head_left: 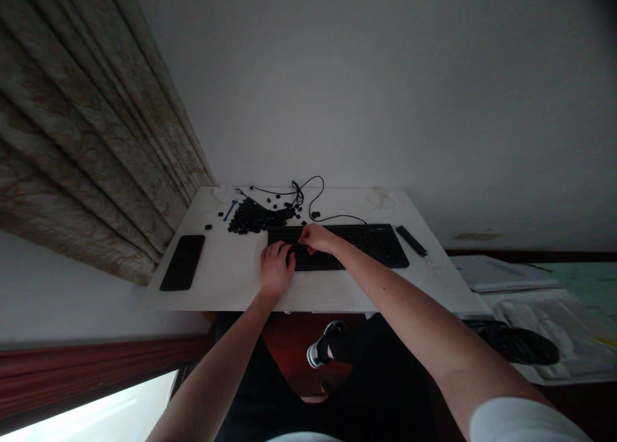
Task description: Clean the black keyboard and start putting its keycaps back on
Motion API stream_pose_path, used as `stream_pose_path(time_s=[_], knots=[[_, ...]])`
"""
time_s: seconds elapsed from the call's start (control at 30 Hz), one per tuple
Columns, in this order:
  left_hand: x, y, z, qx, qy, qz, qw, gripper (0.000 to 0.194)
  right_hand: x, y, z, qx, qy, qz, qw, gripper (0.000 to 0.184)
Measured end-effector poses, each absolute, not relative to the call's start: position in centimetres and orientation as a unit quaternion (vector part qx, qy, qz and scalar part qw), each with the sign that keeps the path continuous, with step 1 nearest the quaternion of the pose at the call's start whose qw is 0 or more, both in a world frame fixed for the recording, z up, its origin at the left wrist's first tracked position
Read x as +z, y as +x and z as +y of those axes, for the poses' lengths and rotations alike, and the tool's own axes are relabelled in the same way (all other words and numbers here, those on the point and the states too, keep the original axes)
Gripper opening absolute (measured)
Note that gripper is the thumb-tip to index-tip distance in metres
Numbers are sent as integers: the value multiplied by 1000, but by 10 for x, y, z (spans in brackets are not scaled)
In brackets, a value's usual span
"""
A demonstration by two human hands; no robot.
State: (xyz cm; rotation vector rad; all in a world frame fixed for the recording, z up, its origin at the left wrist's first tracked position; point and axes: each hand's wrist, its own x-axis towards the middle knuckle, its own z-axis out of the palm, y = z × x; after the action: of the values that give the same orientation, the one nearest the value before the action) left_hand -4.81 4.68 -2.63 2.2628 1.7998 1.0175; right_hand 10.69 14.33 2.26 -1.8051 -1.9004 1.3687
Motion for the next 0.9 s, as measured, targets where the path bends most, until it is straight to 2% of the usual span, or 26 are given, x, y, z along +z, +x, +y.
stream_pose_path(time_s=[0.2, 0.53, 0.77, 0.9], knots=[[-25, -40, 45, 273, 781, 561, 3, 31, 21, 112, 138, 467, -595, -643, 119, 12], [-24, -42, 44, 284, 774, 566, 4, 27, 22, 111, 138, 447, -603, -651, 111, 9], [-22, -42, 45, 290, 766, 574, 4, 23, 20, 118, 139, 433, -557, -700, 108, 7], [-22, -44, 45, 310, 741, 596, 7, 22, 20, 118, 141, 457, -558, -684, 109, 10]])
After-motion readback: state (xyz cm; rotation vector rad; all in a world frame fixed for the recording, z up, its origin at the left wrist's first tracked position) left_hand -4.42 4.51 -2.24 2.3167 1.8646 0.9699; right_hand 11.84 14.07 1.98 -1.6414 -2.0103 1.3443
